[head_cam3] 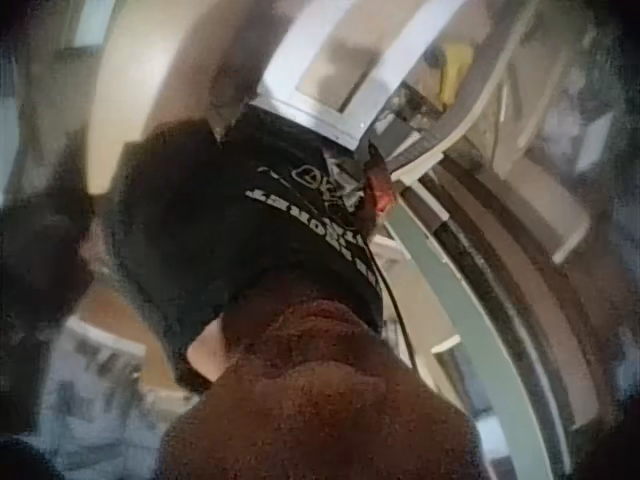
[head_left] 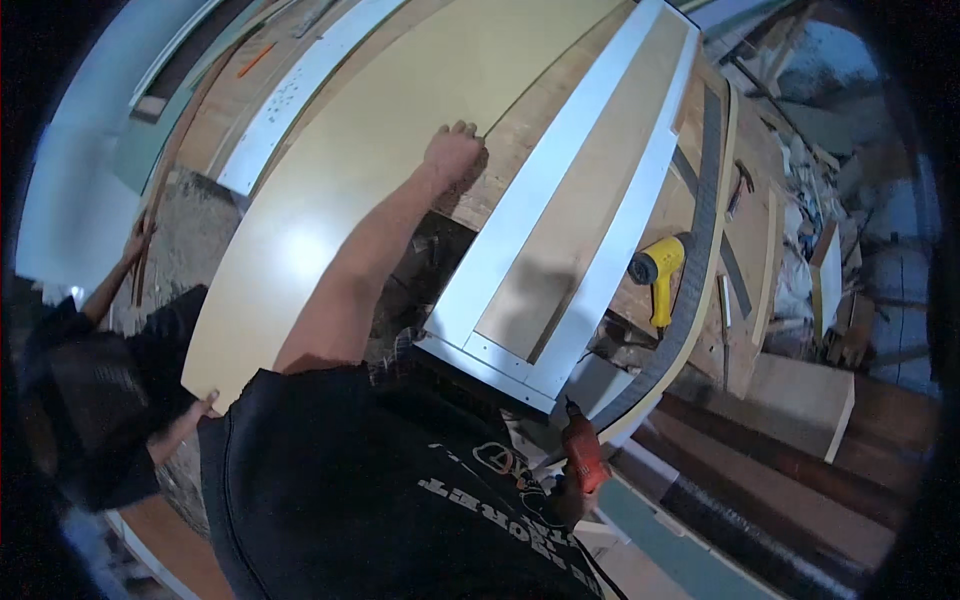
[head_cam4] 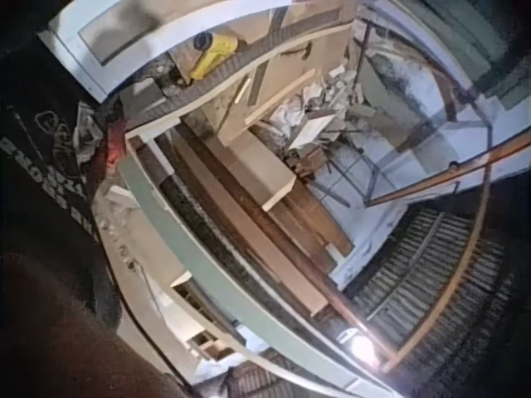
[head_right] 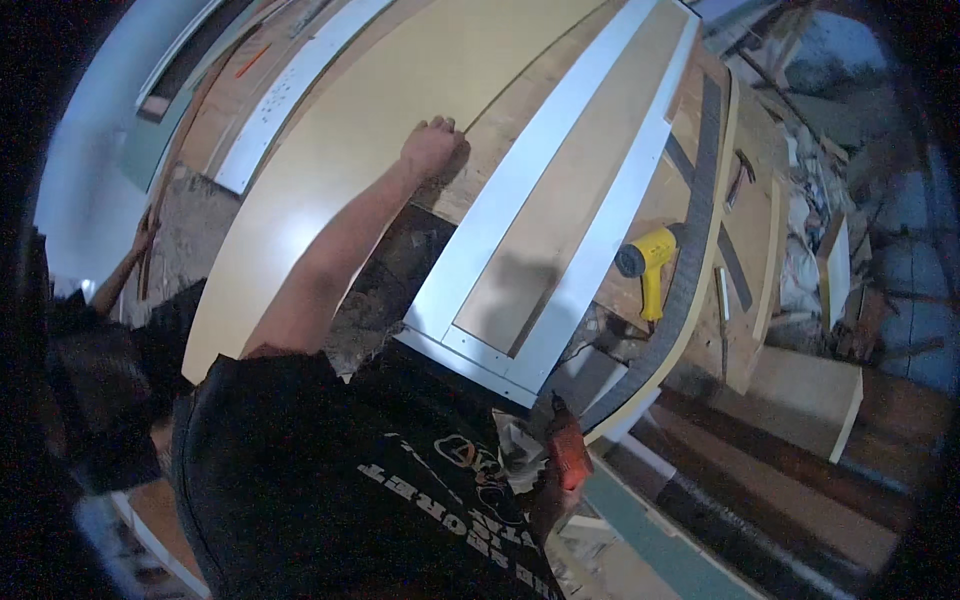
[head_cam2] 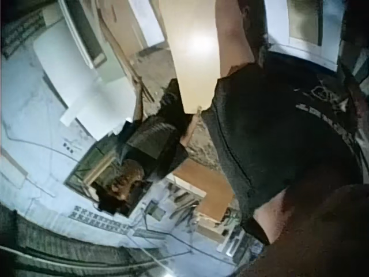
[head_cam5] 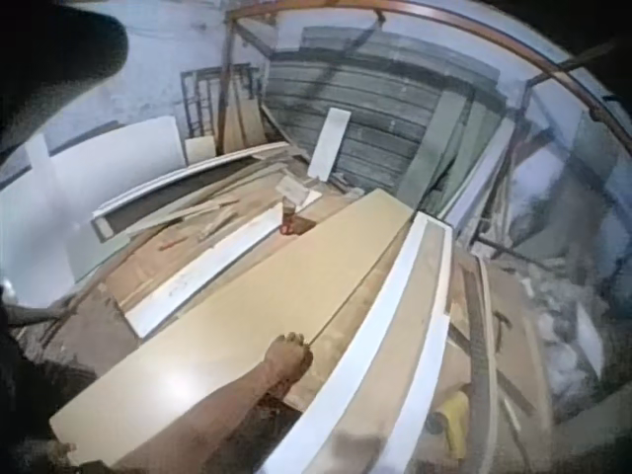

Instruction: The person uses a power drill to drive screws into a white wooden frame, then applies a long tan laminate strip to the edge of a board and uses a heat gun to bond the adhesive.

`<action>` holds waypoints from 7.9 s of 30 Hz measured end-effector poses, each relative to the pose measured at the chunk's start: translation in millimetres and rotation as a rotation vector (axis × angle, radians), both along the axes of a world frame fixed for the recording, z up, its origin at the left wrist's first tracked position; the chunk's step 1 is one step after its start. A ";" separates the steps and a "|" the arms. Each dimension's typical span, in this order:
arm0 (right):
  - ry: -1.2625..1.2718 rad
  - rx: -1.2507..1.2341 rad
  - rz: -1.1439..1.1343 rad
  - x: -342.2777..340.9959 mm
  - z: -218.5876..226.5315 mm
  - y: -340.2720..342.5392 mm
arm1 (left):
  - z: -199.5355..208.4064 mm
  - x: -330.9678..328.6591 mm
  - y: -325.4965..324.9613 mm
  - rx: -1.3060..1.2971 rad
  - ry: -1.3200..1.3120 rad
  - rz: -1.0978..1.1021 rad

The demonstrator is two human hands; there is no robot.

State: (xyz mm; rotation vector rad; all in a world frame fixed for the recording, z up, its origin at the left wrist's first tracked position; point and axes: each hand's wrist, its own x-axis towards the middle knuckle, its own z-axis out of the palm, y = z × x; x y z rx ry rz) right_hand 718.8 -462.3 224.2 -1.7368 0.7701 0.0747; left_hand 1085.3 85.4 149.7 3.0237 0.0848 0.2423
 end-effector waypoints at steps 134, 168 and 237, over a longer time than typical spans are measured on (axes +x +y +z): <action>-0.021 -0.755 1.516 92.6 208.2 273.1 | -44.3 -394.5 -144.7 -1.917 0.297 0.616; 0.062 -0.750 1.587 106.8 216.1 302.9 | -58.1 -331.9 -99.9 -1.344 -0.034 -0.012; 0.098 -0.912 1.615 107.4 217.2 346.9 | 133.2 -305.7 -142.8 -1.393 -0.870 0.000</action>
